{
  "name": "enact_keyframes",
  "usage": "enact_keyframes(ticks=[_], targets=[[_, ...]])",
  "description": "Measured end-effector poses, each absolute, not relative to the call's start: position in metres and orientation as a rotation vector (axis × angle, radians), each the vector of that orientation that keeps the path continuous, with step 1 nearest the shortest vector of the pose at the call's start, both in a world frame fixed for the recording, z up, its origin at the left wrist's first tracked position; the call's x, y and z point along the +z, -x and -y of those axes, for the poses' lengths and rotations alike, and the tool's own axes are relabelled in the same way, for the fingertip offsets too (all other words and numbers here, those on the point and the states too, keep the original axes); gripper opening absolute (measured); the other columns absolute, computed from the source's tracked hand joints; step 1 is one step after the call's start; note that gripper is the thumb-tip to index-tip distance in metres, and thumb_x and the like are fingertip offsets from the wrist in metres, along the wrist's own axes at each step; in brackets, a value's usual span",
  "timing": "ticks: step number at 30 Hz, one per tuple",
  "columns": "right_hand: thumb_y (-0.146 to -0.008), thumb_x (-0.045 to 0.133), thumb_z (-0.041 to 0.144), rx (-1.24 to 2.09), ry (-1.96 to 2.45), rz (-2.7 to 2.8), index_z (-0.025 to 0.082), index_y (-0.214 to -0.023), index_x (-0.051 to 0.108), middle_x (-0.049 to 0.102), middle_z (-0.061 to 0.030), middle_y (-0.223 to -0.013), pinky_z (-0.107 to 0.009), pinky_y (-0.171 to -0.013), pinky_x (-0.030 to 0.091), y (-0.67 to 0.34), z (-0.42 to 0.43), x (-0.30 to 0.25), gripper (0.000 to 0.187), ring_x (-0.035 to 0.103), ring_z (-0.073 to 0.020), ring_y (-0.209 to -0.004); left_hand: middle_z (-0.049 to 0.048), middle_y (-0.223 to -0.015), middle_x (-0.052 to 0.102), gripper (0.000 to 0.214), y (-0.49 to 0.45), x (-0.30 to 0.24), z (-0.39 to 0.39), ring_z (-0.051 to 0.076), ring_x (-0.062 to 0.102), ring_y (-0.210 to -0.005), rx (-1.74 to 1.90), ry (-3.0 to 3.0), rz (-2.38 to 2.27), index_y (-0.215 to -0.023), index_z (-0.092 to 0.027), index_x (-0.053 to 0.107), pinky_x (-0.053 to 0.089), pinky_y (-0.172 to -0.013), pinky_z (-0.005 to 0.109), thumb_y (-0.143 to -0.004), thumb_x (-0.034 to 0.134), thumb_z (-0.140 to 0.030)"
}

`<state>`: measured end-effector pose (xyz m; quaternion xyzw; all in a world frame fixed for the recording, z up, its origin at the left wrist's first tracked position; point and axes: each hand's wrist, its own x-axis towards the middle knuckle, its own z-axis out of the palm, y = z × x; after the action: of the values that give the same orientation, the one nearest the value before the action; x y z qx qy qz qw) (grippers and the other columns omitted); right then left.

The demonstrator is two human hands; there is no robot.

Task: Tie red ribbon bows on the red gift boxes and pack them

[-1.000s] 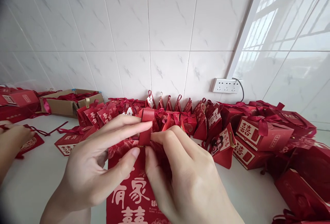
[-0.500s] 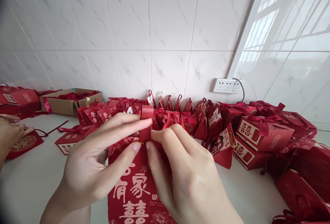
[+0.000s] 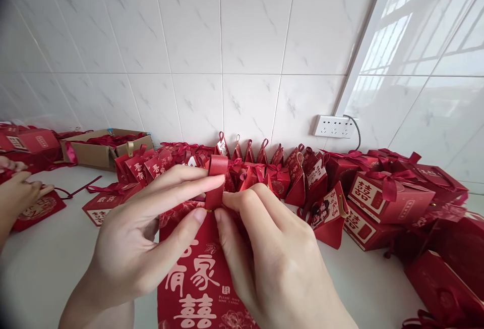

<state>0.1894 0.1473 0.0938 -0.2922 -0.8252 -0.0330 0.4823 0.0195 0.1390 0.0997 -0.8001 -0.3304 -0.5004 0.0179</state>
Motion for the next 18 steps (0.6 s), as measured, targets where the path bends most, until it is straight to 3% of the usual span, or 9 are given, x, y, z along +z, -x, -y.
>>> enact_keyframes(ticks=[12, 18], targets=[[-0.09, 0.05, 0.017, -0.093, 0.739, 2.021, 0.02, -0.096, 0.056, 0.059, -0.0021, -0.082, -0.02, -0.059, 0.05, -0.1926, -0.145, 0.0936, 0.009, 0.059, -0.0113, -0.066, 0.002, -0.117, 0.059, 0.039, -0.0201, 0.0994, -0.1371, 0.011, 0.055, -0.109, -1.583, 2.523, 1.047, -0.12, -0.016, 0.058, 0.045, -0.098, 0.017, -0.083, 0.051, -0.005], [-0.09, 0.049, 0.027, -0.183, 0.821, 2.012, 0.024, -0.097, 0.057, 0.06, -0.0022, -0.083, -0.018, -0.051, 0.051, -0.1974, -0.1418, 0.0913, 0.011, 0.061, -0.0118, -0.063, 0.0035, -0.109, 0.062, 0.029, -0.0233, 0.1002, -0.1394, 0.007, 0.059, -0.099, -1.656, 2.574, 0.931, -0.115, -0.012, 0.06, 0.047, -0.09, 0.011, -0.087, 0.053, -0.011]])
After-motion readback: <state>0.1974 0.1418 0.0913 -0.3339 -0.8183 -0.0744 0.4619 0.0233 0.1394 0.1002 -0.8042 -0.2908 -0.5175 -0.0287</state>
